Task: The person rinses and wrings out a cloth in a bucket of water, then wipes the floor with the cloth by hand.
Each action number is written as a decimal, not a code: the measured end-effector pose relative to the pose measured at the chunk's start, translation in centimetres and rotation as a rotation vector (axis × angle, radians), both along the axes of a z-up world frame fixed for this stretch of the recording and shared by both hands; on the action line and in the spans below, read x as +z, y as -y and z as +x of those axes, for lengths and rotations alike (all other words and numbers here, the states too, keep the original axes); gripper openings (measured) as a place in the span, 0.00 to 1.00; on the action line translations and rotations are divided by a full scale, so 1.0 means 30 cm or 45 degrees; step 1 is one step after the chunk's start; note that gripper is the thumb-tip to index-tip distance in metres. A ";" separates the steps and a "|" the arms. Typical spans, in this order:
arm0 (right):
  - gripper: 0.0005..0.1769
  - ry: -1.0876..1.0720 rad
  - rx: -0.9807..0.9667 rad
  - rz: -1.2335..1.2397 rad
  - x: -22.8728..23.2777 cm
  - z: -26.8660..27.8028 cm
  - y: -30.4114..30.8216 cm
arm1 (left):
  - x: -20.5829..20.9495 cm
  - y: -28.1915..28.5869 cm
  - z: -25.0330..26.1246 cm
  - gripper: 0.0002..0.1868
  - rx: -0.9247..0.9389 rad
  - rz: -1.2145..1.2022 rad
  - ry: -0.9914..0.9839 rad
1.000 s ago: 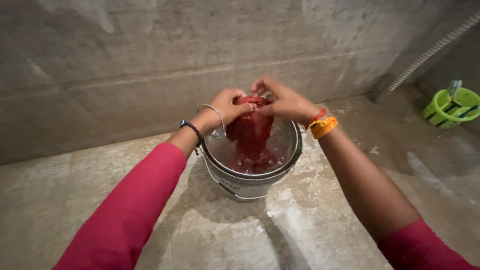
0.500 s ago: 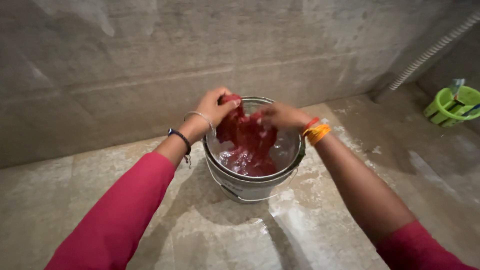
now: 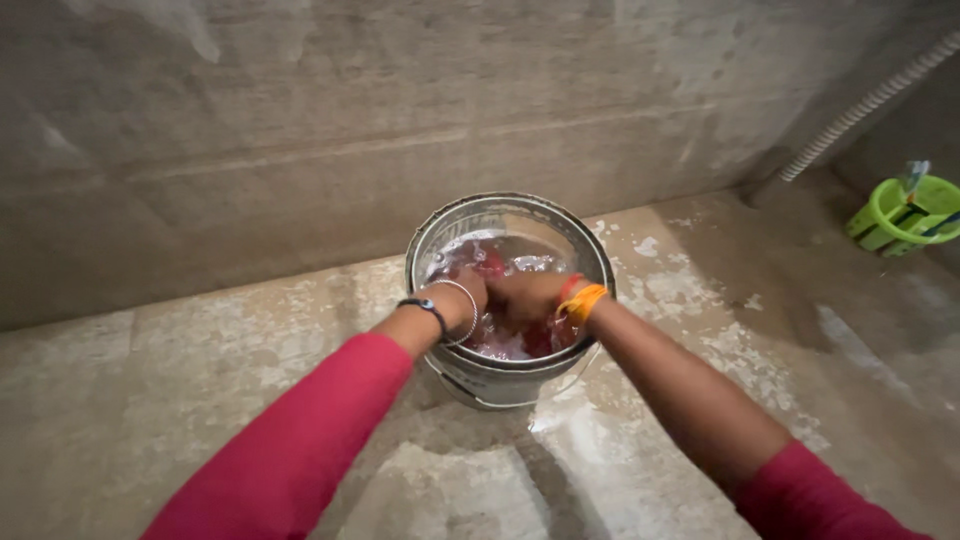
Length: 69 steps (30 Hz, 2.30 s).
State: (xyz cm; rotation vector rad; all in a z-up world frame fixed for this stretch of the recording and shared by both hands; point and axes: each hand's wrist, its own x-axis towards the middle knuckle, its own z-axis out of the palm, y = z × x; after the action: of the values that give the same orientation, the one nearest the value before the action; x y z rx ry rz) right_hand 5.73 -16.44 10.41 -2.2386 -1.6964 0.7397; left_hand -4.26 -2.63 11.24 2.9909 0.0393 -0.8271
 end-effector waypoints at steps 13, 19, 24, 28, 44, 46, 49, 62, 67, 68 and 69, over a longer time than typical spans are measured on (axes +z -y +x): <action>0.20 0.199 -0.192 -0.391 -0.066 0.039 0.048 | -0.487 -0.058 0.288 0.32 0.109 -0.095 -0.024; 0.15 0.263 -0.273 0.071 0.232 0.108 0.031 | -0.144 -0.130 0.175 0.45 0.107 -0.589 0.176; 0.13 -0.250 -0.645 0.664 0.604 -0.017 0.110 | 0.017 -0.130 0.078 0.58 0.109 -1.355 0.483; 0.10 -0.432 -0.599 1.089 0.797 -0.116 0.138 | 0.064 -0.118 0.052 0.59 0.202 -1.399 0.444; 0.14 0.266 -0.345 0.414 0.320 0.056 0.042 | -0.066 -0.033 0.083 0.43 -0.047 -0.194 0.088; 0.15 0.095 -0.522 0.226 0.191 0.085 0.044 | -0.073 0.010 0.086 0.62 0.143 0.033 -0.016; 0.11 0.404 -0.277 0.121 0.019 0.096 0.027 | -0.175 0.027 0.106 0.58 0.060 0.168 0.021; 0.13 0.430 -0.174 -0.360 -0.089 0.032 0.031 | -0.313 -0.039 0.217 0.24 0.169 -0.269 0.182; 0.22 0.154 -0.362 0.109 0.239 0.099 0.056 | -0.121 -0.098 0.124 0.50 0.102 -0.636 0.308; 0.23 0.146 -0.467 0.098 0.346 0.090 0.089 | -0.087 -0.104 0.103 0.58 0.121 -0.743 0.320; 0.21 0.083 -0.483 0.161 0.444 0.065 0.115 | -0.057 -0.104 0.085 0.66 0.150 -0.843 0.334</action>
State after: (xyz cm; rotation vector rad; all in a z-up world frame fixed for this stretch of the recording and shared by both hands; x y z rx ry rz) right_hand 7.68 -19.90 23.73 -2.4125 -1.2450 0.4609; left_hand -1.70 0.50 9.53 2.4091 -0.0557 -0.3334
